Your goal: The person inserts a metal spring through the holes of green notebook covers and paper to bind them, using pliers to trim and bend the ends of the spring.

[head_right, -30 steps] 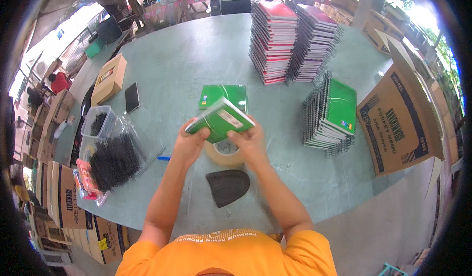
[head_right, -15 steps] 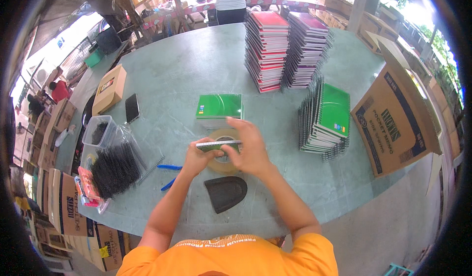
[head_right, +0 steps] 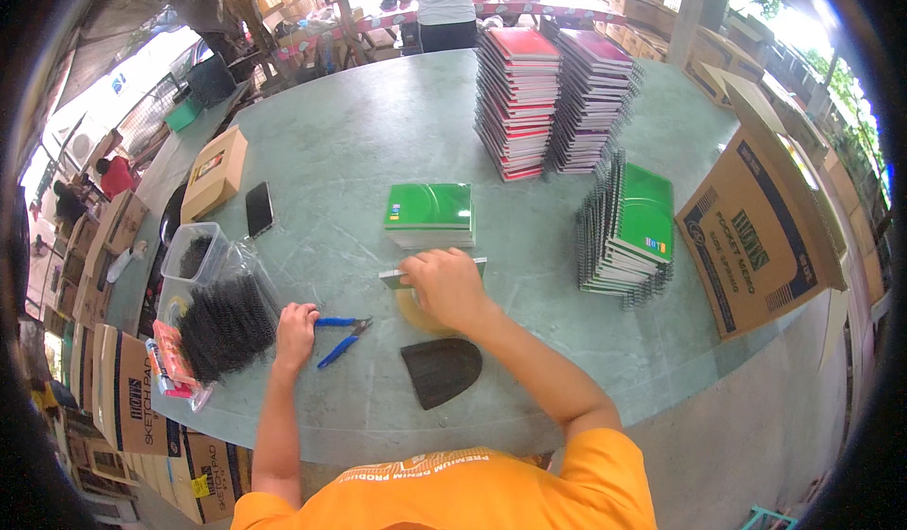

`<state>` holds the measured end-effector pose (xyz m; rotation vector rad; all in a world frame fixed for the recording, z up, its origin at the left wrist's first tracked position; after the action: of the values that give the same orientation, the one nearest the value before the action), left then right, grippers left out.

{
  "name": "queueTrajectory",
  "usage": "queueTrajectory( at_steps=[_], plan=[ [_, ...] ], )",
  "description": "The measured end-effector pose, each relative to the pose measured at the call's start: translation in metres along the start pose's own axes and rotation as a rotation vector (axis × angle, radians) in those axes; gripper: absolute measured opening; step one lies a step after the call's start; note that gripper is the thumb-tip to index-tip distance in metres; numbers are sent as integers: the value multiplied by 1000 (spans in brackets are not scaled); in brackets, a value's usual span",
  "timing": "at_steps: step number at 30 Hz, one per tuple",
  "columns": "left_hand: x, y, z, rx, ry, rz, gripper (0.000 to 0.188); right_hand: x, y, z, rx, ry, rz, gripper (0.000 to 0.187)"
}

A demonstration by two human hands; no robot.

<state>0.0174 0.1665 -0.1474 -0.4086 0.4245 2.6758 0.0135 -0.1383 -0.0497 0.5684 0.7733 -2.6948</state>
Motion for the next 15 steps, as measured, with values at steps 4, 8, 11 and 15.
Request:
queueTrajectory(
  at_steps=[4, 8, 11, 15],
  plan=[
    [3, 3, 3, 90, -17, -24, 17, -8, 5, -4, 15, -24, -43, 12],
    [4, -9, 16, 17, -56, -1, 17, -10, 2, -14, -21, -41, -24, 17],
    [-27, 33, 39, 201, 82, -18, 21, -12, 5, -12, -74, -138, -92, 21],
    [-59, 101, 46, 574, 174, -73, 19, -15, 0, -4, 6, -171, -156, 21]
  ],
)
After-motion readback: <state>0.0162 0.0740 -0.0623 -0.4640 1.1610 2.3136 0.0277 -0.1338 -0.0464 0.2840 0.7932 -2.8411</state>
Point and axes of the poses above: each hand's wrist, its own x-axis away from the middle knuckle, its own z-axis out of the back of the hand, y = z × x, the point moved 2 cm from there along -x, towards the middle knuckle, and after that the axes turned 13 degrees about -z, right-handed, at the moved point
